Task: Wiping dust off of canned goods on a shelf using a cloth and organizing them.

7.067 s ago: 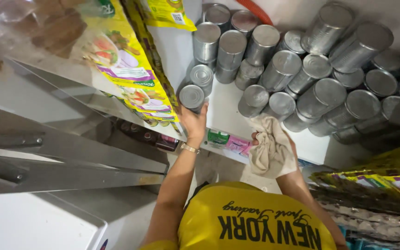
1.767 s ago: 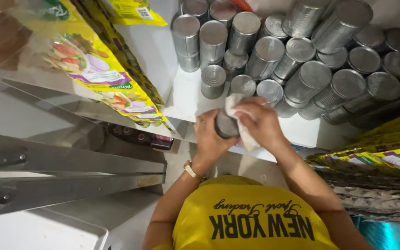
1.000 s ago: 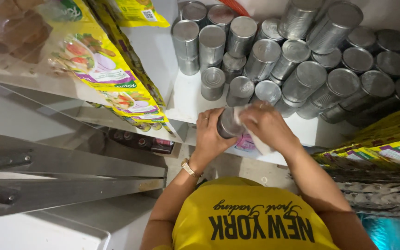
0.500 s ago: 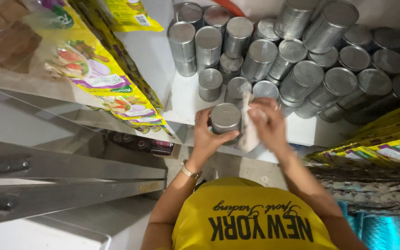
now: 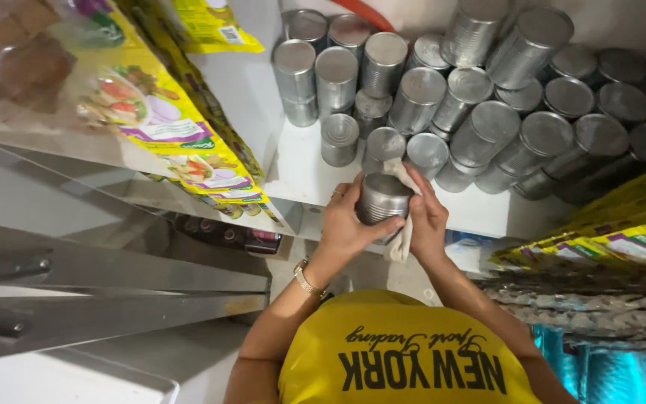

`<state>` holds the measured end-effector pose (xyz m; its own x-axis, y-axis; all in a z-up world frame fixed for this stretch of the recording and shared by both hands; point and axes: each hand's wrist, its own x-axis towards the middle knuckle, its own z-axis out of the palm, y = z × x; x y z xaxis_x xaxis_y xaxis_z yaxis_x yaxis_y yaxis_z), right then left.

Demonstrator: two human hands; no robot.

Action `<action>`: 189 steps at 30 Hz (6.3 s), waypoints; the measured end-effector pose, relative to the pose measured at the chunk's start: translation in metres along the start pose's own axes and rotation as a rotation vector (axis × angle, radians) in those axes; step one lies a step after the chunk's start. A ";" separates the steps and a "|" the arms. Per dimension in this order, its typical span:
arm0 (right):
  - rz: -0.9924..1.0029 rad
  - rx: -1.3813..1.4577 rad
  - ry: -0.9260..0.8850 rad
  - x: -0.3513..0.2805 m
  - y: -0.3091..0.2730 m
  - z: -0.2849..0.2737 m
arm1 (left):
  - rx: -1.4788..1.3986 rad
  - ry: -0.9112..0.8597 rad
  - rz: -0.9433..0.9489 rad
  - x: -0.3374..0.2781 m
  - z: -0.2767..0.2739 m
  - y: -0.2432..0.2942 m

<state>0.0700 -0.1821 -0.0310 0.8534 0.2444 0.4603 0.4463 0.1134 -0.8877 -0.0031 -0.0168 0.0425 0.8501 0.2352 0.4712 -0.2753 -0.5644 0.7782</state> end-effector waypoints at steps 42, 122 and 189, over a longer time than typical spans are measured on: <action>1.056 0.986 -0.109 -0.043 0.113 -0.057 | 0.394 0.678 -0.218 0.071 0.029 -0.197; 0.873 1.166 0.298 -0.064 -0.001 -0.105 | 0.084 -0.223 0.214 0.314 0.186 -0.048; 0.605 0.945 0.303 -0.124 -0.023 -0.012 | -0.322 -0.230 0.193 -0.020 -0.024 0.055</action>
<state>-0.0434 -0.2265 -0.0673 0.9450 0.2785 -0.1715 -0.3261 0.7615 -0.5601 -0.0460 -0.0334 0.0856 0.8370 -0.0535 0.5446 -0.5340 -0.2970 0.7916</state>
